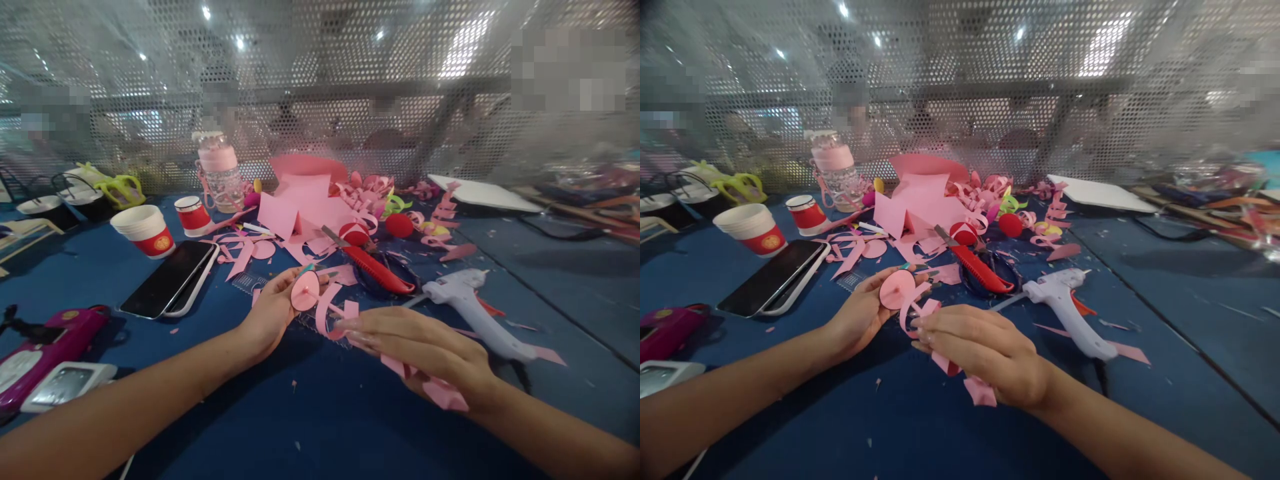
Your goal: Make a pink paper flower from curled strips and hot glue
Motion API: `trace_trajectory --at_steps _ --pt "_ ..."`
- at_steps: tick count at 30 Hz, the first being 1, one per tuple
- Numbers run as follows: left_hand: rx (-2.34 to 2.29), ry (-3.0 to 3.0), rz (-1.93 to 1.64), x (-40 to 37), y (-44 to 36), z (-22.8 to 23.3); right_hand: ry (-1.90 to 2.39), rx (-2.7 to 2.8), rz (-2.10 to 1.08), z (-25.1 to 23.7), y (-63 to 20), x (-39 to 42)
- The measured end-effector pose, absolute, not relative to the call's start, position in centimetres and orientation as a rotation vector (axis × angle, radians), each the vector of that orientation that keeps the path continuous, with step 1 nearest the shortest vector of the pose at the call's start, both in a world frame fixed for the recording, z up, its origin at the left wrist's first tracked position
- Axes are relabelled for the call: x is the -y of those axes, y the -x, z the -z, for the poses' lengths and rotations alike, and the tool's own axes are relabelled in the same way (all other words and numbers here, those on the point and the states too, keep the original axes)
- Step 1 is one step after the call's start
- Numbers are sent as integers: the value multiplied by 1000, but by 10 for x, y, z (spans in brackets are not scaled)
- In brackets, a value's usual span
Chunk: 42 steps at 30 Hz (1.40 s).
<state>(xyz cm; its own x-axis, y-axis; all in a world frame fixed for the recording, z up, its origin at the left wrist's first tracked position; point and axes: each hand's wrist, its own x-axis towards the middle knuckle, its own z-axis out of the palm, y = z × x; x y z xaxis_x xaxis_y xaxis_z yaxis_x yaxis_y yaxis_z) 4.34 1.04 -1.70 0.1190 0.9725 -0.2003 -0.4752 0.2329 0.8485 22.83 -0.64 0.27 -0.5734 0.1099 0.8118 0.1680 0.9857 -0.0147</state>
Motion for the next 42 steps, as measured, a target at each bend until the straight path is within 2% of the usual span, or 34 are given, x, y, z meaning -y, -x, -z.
trace_trajectory --at_steps 5,9,13,22,42 --pt "-1148 -992 -1422 -12 -37 28 357 2233 -61 -8 -232 18" --pt "-1142 -1188 -1326 -11 -34 26 367 2184 -140 -12 -229 17" --pt "-1069 -1122 -1222 -11 -35 24 371 2157 -179 -16 -225 14" --pt "-1063 -952 -1268 -13 -34 31 349 2133 -272 -13 -227 18" --pt "-1004 -1072 -1204 -14 -33 30 326 2062 -229 -13 -223 14"
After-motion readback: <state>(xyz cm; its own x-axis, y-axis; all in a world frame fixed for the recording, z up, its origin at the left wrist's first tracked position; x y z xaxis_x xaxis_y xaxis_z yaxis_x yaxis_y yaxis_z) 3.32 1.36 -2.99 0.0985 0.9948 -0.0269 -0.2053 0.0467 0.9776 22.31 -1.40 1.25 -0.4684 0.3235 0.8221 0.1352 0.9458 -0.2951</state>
